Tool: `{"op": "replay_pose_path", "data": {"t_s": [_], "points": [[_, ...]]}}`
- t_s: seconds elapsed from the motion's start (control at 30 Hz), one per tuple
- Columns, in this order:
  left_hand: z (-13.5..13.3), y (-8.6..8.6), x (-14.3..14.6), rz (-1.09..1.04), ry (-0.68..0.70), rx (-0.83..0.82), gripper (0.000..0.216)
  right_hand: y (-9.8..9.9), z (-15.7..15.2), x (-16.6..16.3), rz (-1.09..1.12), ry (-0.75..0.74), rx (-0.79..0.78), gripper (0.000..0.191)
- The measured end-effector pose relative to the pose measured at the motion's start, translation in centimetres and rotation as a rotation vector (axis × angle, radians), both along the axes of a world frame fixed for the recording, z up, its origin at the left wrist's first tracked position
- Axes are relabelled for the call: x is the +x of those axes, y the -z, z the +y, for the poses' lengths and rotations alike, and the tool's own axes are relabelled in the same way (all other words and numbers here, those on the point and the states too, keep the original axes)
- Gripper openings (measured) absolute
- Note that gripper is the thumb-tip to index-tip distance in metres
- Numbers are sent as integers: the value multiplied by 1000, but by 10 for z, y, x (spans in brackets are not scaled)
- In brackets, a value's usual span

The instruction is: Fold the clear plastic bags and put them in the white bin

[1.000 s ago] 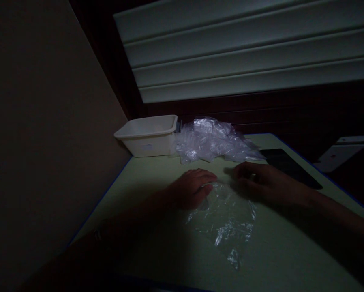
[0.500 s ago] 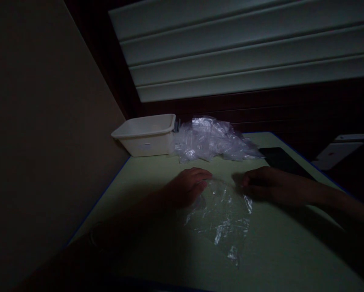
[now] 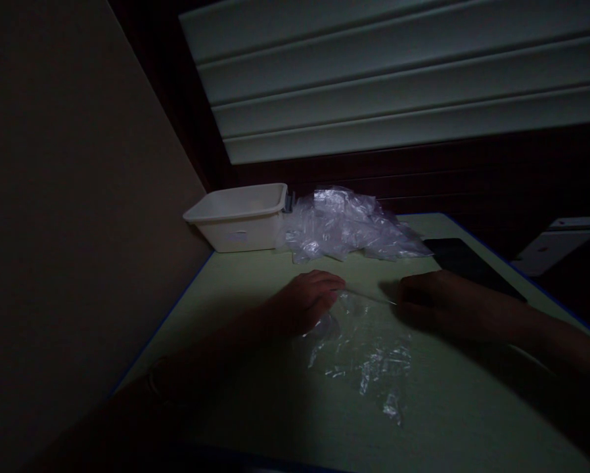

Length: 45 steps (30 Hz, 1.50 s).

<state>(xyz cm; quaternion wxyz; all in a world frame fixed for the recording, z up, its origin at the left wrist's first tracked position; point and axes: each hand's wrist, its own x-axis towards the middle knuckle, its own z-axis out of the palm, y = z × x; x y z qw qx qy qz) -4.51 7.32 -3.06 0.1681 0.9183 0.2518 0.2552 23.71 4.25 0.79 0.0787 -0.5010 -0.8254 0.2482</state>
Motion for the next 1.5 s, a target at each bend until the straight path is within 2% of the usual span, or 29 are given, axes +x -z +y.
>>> {"op": "replay_pose_path", "data": {"t_s": [0.17,0.3,0.53,0.73,0.93,1.07,1.2,1.5], "points": [[1,3,-1,-8,26,28,34,-2,-4,-3,-37,-30,84,19],[0,2,0,-3,36,53,34,-3,-6,-7,-33,41,149,25],[0,2,-1,16,45,73,34,13,-6,-32,115,104,366,29],[1,2,1,21,54,90,35,19,-4,-48,109,-13,482,14],[-2,-2,0,15,62,52,37,19,-2,-52,25,-165,556,15],[-4,-4,-4,24,13,25,35,18,-4,-50,2,-183,571,14],[-3,-4,-7,-25,-39,101,31,16,-7,-50,-7,-213,571,13],[-12,-12,-4,151,3,187,34,17,-10,-53,4,-298,560,18]]}}
